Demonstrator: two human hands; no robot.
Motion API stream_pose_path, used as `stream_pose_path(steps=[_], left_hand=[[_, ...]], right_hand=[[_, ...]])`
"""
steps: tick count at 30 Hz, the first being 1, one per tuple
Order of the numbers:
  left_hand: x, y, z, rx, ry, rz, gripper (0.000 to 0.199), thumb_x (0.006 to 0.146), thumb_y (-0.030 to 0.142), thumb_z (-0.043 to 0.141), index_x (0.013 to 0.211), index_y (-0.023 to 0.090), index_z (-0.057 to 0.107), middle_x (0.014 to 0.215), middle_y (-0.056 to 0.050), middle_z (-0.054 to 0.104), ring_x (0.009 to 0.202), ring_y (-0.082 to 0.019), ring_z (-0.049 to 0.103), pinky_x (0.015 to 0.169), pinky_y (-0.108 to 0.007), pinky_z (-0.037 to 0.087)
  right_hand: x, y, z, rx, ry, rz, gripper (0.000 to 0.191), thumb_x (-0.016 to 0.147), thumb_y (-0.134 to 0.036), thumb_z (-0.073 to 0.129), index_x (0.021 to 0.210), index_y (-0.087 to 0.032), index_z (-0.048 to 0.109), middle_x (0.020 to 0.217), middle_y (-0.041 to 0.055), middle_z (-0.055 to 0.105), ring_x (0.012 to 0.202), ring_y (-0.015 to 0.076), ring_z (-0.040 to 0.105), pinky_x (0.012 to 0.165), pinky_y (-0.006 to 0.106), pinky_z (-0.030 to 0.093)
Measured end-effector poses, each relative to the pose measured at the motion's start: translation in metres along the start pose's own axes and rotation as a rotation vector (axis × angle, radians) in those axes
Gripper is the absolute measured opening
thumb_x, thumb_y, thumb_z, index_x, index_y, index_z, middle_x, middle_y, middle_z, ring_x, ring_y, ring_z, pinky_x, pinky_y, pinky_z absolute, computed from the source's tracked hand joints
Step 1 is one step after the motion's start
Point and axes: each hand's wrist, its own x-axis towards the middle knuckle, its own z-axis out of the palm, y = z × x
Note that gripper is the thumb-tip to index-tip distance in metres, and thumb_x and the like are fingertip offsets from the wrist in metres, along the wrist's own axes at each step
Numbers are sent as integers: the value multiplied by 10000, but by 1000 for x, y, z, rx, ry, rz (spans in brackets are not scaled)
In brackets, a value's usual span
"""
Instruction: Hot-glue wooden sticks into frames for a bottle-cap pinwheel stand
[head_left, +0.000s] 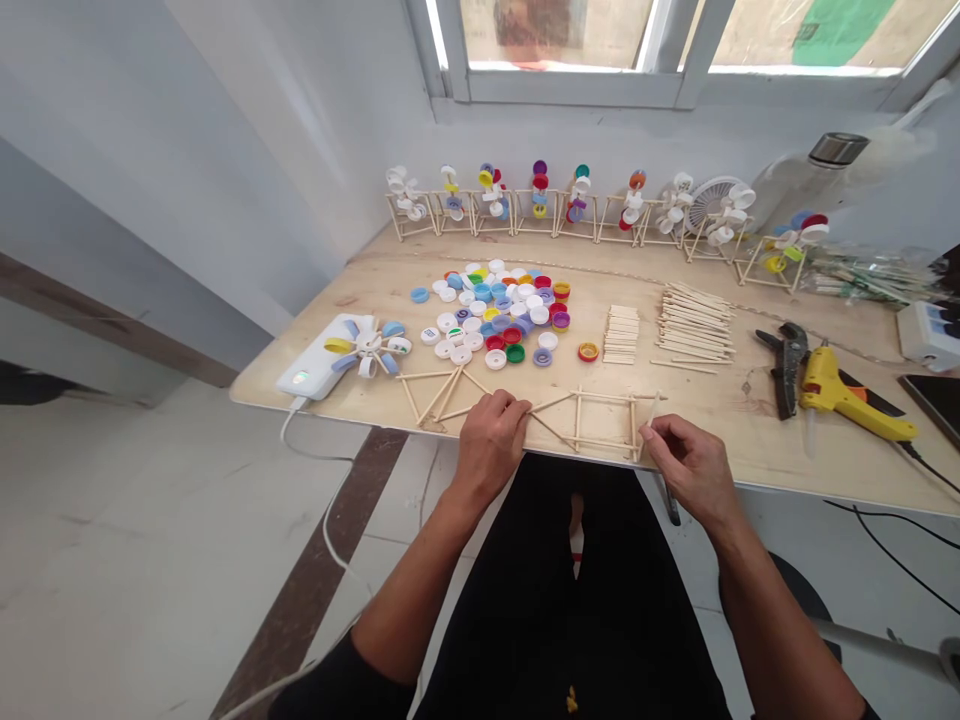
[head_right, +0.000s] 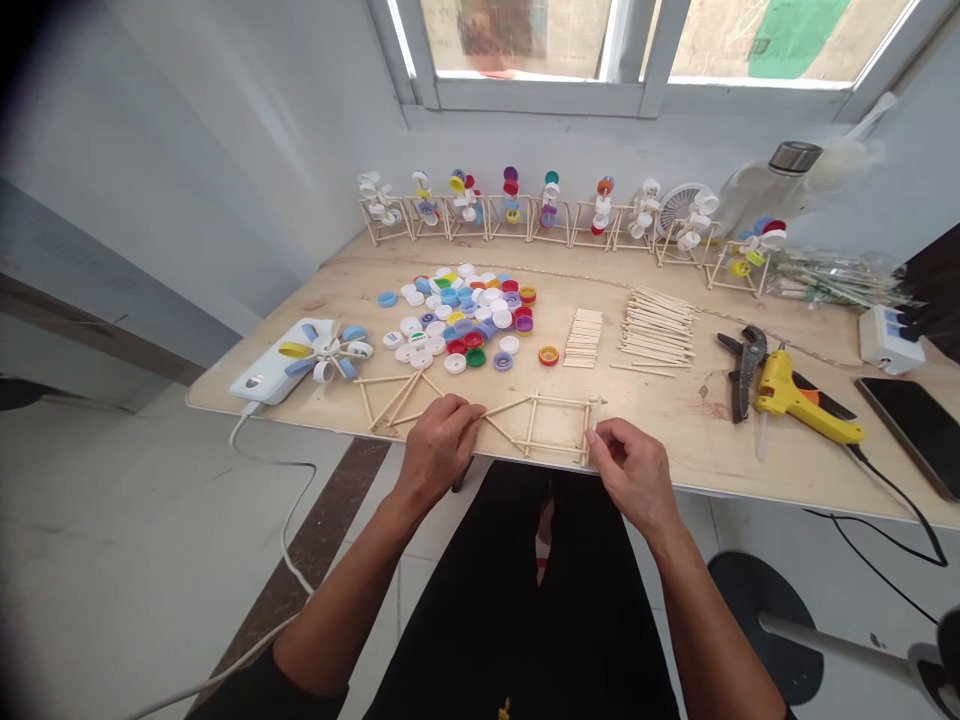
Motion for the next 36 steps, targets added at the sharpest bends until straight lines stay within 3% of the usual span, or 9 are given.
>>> stream_pose_path(steps=[19, 36], left_hand=[[0, 1, -1, 24, -19, 8, 242, 895, 169, 416, 969, 191, 645, 838, -65, 570, 781, -183, 530, 722, -302, 445], [-1, 1, 1, 23, -9, 7, 237, 899, 186, 417, 966, 178, 644, 839, -68, 575, 792, -191, 533, 722, -308, 443]], right_hand=[[-4, 4, 4, -73, 70, -70, 244, 850, -381, 520, 718, -186, 585, 637, 0, 613, 547, 110, 533, 567, 230, 422], [-5, 15, -14, -136, 105, -35, 261, 847, -404, 528, 723, -185, 598, 628, -3, 615, 545, 113, 540, 556, 229, 424]])
